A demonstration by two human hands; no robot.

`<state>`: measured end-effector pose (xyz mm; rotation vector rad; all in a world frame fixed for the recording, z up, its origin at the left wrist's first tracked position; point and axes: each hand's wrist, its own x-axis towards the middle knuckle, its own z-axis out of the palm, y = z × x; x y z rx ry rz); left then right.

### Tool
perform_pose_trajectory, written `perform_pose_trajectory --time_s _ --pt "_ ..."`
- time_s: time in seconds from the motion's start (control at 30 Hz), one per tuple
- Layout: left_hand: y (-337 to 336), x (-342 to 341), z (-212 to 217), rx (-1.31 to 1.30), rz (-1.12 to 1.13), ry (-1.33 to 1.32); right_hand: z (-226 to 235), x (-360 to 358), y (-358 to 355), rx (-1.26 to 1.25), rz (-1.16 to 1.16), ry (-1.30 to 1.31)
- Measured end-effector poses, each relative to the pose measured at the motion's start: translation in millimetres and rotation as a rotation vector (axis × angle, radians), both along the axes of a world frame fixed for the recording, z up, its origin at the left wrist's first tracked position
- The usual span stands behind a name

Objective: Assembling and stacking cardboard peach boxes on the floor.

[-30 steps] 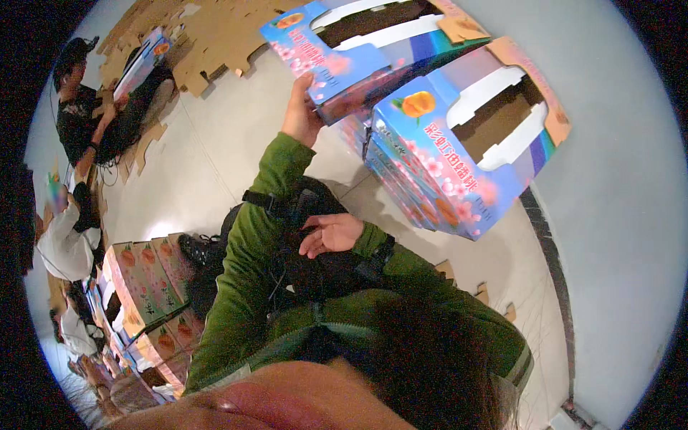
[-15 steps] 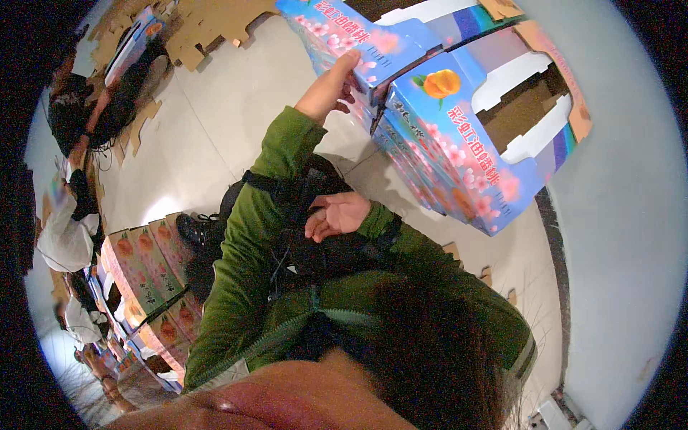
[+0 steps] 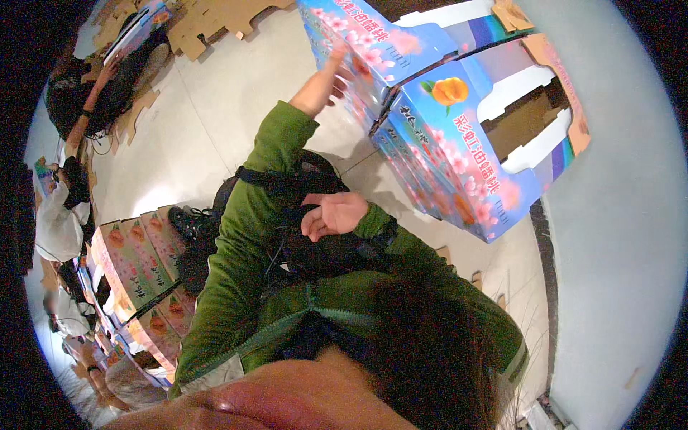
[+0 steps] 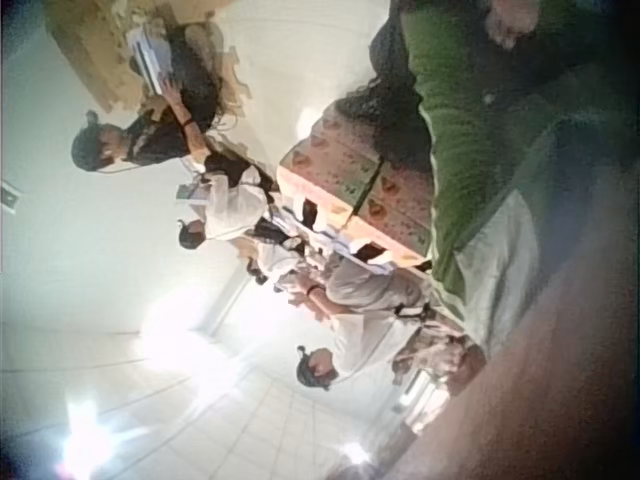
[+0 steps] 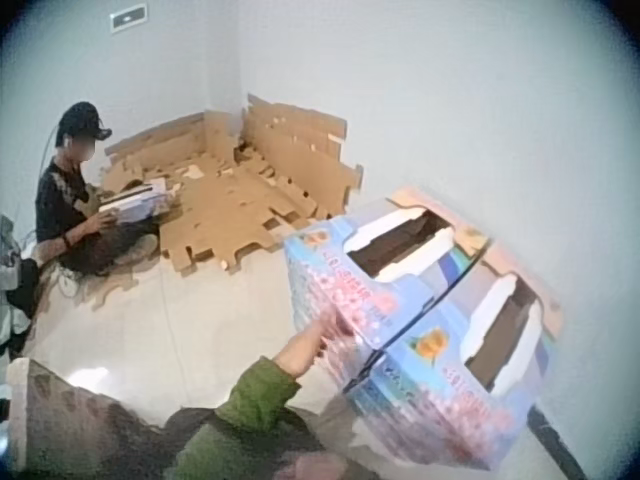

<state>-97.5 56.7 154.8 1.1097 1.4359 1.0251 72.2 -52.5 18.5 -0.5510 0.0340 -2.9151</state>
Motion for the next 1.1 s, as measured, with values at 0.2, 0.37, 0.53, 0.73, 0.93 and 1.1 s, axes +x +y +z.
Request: perform_pose_trajectory --time_s 0.2,0.37,0.53,0.73,0.93,1.1 --pt "49.3 -31.2 -40.0 0.329 0.72 0.075 10.7 1.3 3.9 0.03 -0.009 -0.113" --pt "92.6 -77.6 -31.9 0.413 0.504 -0.234 13.5 2.7 7.3 0.029 0.008 -0.14" --pt "94.0 -83.3 -29.5 0.288 0.43 -0.33 10.2 2.3 9.6 -0.001 -0.008 -0.156" --pt "105.0 -91.8 -46.8 0.404 0.431 -0.272 8.1 1.6 10.4 0.023 0.03 -0.119" --pt "91.0 -86.1 -38.5 0.474 0.559 -0.279 4.1 1.9 7.8 -0.026 0.005 -0.155" --pt "-34.9 -74.1 18.3 0.476 0.312 -0.056 0.4 -2.1 6.4 -0.018 0.012 -0.09"
